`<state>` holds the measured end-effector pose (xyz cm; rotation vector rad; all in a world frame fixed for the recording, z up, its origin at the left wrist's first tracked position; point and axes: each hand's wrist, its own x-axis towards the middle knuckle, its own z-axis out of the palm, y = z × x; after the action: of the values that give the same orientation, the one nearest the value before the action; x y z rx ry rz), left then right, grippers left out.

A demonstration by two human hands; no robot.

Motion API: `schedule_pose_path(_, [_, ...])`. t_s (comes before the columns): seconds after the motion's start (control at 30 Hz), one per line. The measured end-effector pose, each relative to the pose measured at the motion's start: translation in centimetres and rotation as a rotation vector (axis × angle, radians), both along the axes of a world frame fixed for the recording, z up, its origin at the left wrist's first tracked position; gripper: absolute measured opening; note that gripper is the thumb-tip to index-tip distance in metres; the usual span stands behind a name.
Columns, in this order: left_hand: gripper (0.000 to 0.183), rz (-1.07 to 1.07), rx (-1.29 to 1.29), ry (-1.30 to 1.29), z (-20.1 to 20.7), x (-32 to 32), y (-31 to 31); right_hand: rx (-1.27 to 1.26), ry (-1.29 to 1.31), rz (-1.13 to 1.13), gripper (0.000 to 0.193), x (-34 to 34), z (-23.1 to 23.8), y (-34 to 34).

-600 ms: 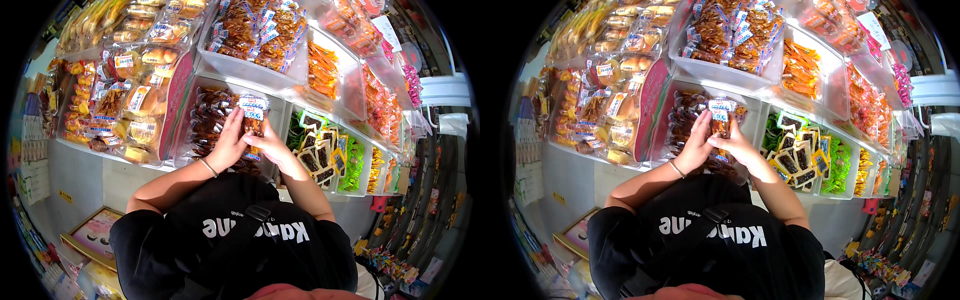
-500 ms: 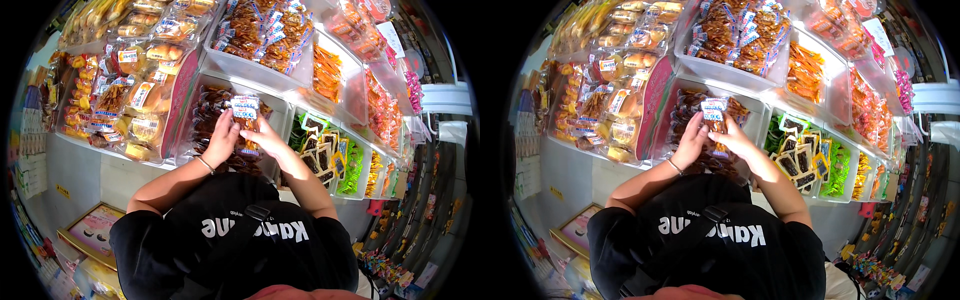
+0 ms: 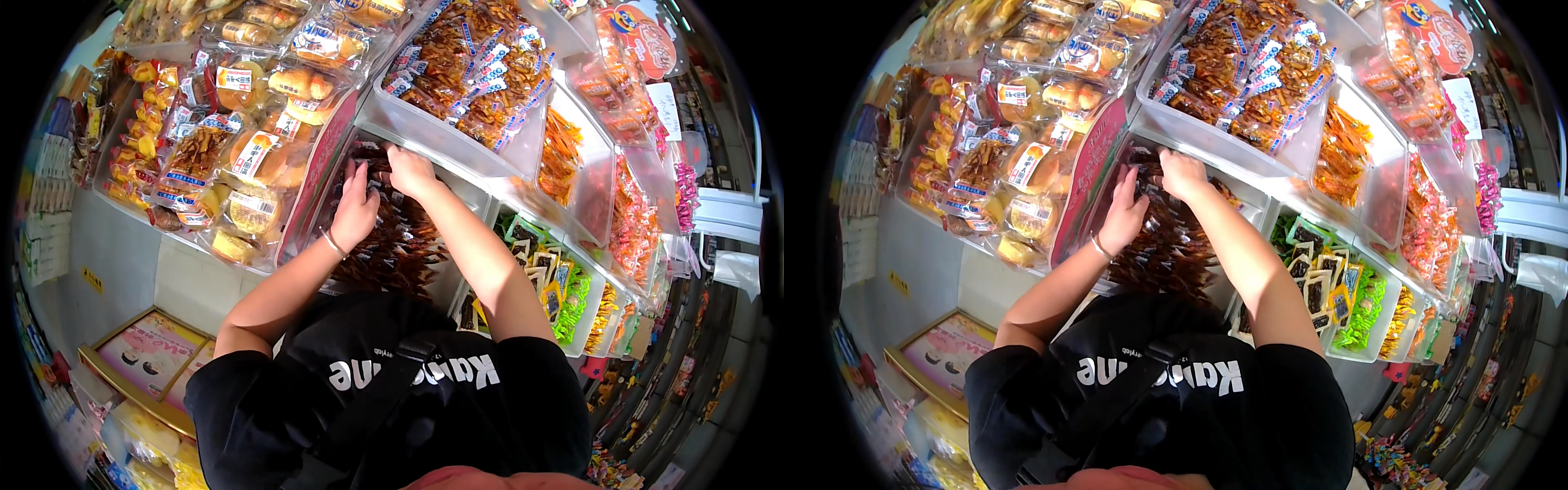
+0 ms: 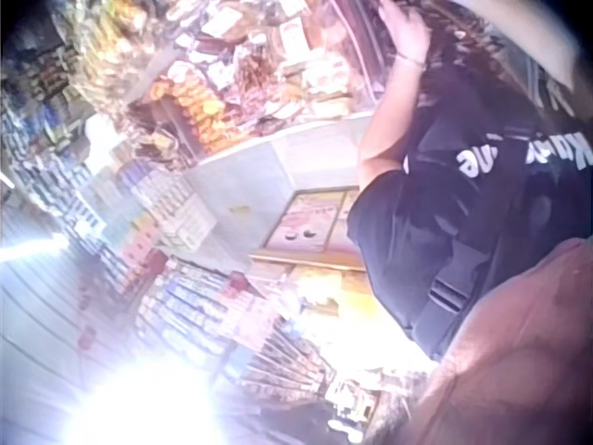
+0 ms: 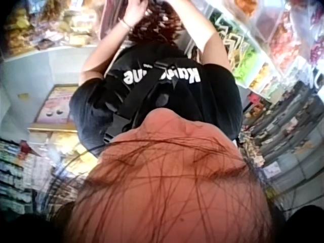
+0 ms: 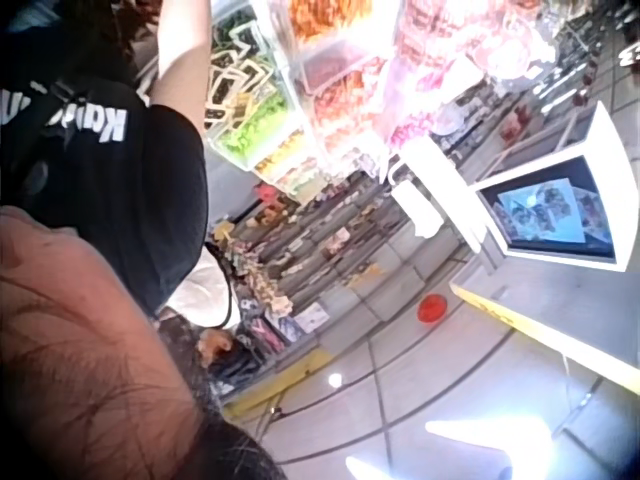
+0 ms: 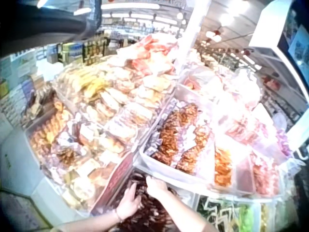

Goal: The person repeatedly picks up small, individually wrapped snack packages from a bulk bin, holds them up to the camera, and places them back into the bin. The person also briefly interacts with a store employee who is working at a nearby counter.

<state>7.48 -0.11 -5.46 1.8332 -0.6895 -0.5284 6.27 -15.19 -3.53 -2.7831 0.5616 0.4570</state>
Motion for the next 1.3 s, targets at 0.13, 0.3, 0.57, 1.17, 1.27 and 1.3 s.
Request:
schedule_pose_path(0.13, [0.054,0.055,0.056,-0.304,0.0,0.8,-2.0,-0.032,-0.286,0.041,0.047,-1.6,-0.6,0.0])
schedule_pose_path(0.3, [0.049,-0.013,0.255,-0.685,0.2,2.4,-4.3,-0.067,-0.469,0.073,0.038,-4.4,-3.7,-1.6])
schedule_pose_path(0.57, [0.010,-0.009,0.112,-0.568,0.3,6.1,-4.4,0.170,-0.493,0.083,0.017,-6.1,-3.3,-2.7])
schedule_pose_path(1.17, [0.045,-0.115,0.512,-0.916,-0.5,4.7,-4.3,0.271,-0.829,-0.315,0.027,-4.0,-6.5,-0.8])
schedule_pose_path(1.27, [0.047,-0.101,0.502,-0.971,-1.5,4.9,-4.0,0.223,-0.906,-0.515,0.039,-5.0,-8.0,0.0])
schedule_pose_path(1.3, [0.046,-0.098,0.477,-0.964,-1.5,4.8,-4.0,0.262,-0.839,-0.601,0.049,-5.5,-7.5,0.3])
